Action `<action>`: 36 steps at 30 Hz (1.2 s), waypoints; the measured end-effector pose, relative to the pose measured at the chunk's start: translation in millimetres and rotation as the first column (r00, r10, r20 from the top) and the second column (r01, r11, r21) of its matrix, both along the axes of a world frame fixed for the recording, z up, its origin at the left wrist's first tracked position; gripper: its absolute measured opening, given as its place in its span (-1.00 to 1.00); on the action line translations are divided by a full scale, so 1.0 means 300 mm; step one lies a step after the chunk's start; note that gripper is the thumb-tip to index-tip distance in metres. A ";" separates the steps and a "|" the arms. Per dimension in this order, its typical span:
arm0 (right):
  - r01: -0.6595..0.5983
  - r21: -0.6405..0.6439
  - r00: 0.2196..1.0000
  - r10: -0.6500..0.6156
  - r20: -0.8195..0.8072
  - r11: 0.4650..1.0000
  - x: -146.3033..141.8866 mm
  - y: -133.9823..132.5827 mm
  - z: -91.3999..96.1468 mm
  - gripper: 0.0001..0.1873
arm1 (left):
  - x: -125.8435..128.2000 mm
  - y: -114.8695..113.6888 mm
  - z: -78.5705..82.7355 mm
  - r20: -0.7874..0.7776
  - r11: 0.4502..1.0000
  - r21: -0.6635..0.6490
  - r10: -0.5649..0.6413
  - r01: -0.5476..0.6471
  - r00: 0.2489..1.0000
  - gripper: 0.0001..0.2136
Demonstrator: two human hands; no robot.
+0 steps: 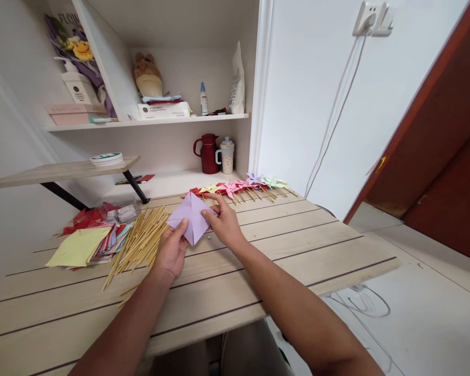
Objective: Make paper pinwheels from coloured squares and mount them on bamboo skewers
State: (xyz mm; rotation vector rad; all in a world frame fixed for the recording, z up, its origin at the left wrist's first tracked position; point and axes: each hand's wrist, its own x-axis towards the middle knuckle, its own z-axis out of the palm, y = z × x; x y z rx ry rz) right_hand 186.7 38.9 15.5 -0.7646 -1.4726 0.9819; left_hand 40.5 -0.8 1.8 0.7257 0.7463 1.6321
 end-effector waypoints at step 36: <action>-0.067 0.111 0.994 0.057 0.092 0.992 -0.042 -0.039 0.004 -0.72 | -0.031 -0.005 0.038 0.209 0.999 0.016 -0.048 0.045 0.977 -0.75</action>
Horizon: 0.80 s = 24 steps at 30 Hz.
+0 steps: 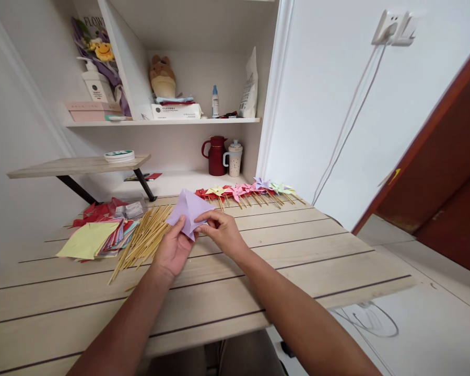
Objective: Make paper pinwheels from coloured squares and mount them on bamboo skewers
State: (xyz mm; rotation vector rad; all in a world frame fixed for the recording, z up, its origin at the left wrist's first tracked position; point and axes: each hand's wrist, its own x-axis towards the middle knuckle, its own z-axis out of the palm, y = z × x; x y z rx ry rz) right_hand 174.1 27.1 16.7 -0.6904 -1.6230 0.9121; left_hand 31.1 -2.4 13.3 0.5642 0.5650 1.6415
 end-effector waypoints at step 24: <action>0.220 0.041 0.970 -0.223 0.092 0.975 0.015 0.015 0.010 -0.70 | 0.011 0.000 -0.013 -0.198 0.998 -0.014 0.050 -0.054 0.979 -0.66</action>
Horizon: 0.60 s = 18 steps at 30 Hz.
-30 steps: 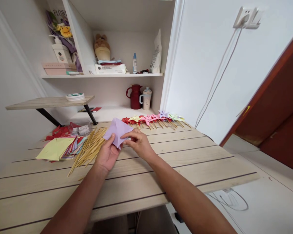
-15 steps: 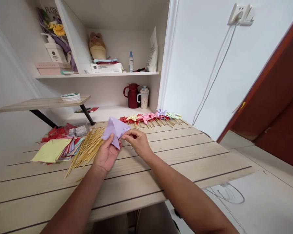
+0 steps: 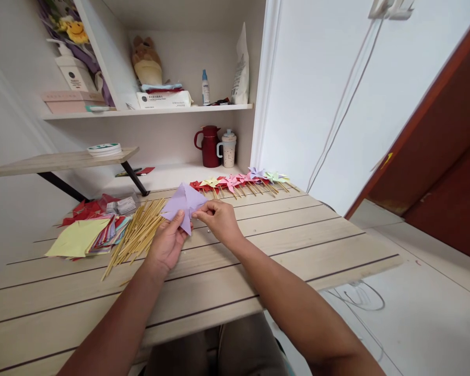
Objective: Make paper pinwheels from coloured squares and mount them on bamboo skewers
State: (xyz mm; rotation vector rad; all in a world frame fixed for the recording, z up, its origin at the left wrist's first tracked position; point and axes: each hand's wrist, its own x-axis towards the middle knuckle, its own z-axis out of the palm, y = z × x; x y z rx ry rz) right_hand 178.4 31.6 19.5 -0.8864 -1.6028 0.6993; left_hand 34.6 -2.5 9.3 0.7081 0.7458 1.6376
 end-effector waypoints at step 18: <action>0.011 -0.052 0.994 -0.005 0.110 0.999 0.011 -0.003 0.012 -0.72 | 0.004 -0.003 0.002 -0.156 0.999 0.010 0.048 -0.047 0.987 -0.63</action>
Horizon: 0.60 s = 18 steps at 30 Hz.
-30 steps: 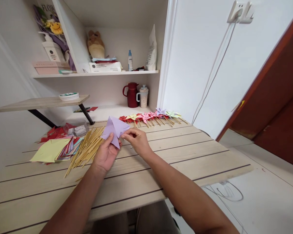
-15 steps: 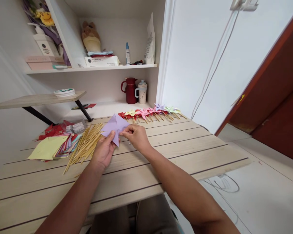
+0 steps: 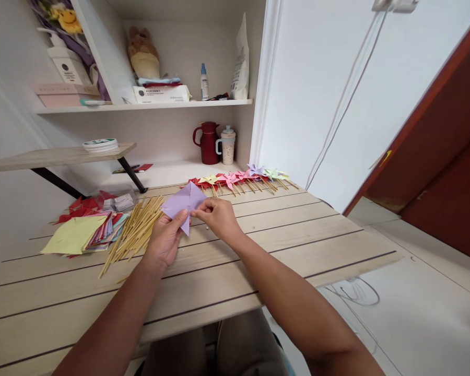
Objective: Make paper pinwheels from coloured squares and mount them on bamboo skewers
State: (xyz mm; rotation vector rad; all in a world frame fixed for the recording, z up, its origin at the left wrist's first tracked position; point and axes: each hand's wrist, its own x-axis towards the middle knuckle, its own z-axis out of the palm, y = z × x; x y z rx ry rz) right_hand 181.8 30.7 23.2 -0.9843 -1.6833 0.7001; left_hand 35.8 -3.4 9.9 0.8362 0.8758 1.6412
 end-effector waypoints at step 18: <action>-0.007 0.015 0.997 0.008 -0.077 1.000 0.014 0.005 0.002 -0.73 | -0.007 0.004 -0.005 -0.171 0.963 -0.018 0.263 -0.270 0.950 -0.72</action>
